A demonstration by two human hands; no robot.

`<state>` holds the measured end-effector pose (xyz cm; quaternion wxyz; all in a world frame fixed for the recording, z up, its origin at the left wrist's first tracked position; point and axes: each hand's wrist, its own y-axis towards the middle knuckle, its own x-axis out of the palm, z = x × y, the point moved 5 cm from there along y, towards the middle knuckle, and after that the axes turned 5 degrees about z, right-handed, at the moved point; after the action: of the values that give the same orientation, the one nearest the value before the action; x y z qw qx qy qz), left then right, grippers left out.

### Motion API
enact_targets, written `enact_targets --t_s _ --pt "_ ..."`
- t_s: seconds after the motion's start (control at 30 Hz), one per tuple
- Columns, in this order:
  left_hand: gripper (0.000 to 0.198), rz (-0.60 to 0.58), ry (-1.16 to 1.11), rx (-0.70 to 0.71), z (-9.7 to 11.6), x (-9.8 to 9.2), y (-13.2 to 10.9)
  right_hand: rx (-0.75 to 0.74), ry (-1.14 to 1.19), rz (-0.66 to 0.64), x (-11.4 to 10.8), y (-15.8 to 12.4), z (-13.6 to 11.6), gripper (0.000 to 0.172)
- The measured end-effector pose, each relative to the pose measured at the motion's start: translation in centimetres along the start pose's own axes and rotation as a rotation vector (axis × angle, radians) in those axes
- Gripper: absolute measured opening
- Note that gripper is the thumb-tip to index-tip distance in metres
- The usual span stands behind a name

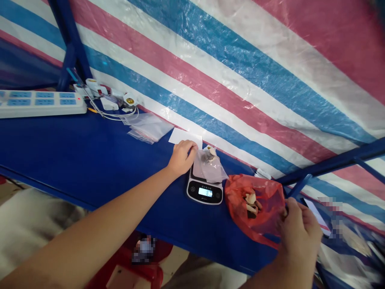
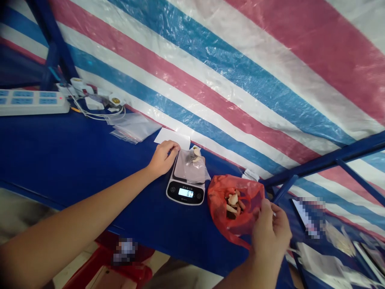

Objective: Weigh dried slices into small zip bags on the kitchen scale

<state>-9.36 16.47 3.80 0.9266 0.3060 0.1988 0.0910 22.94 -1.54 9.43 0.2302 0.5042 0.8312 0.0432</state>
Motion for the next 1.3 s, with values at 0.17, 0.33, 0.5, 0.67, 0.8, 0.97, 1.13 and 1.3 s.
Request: enact_targets --t_s 0.17,0.33,0.5,0.67,0.8,0.97,1.13,1.3 --pt "0.019 0.047 -0.079 -0.176 -2.5 0.4 0.3 0.119 0.102 -0.49 5.8 -3.7 -0.7 0.028" --pt "0.016 0.001 -0.084 -0.087 -1.9 0.6 0.0 -0.038 -0.078 -0.64 9.3 -4.9 -0.1 0.036" --pt "0.031 -0.113 -0.096 0.008 -1.2 1.1 -0.4 -0.162 -0.113 -0.542 10.1 -4.8 -0.1 0.039" --pt "0.035 -0.244 -0.106 0.084 -0.4 1.5 -0.5 -0.162 -0.109 -0.444 10.5 -4.9 -0.1 0.031" --pt "0.033 -0.284 -0.089 0.11 -0.1 1.7 -0.6 -0.152 -0.194 -0.437 10.9 -5.4 -0.8 0.028" --pt "0.033 -0.308 -0.053 0.092 -0.2 1.8 -0.7 -0.183 -0.2 -0.383 10.8 -5.9 -1.9 0.026" --pt "0.033 -0.355 -0.005 0.038 -0.2 2.0 -0.8 -0.22 -0.176 -0.364 11.3 -6.4 -2.3 0.019" --pt "0.029 -0.325 -0.051 0.004 -0.6 2.0 -0.7 -0.028 0.138 -0.443 12.1 -6.7 -1.0 0.023"
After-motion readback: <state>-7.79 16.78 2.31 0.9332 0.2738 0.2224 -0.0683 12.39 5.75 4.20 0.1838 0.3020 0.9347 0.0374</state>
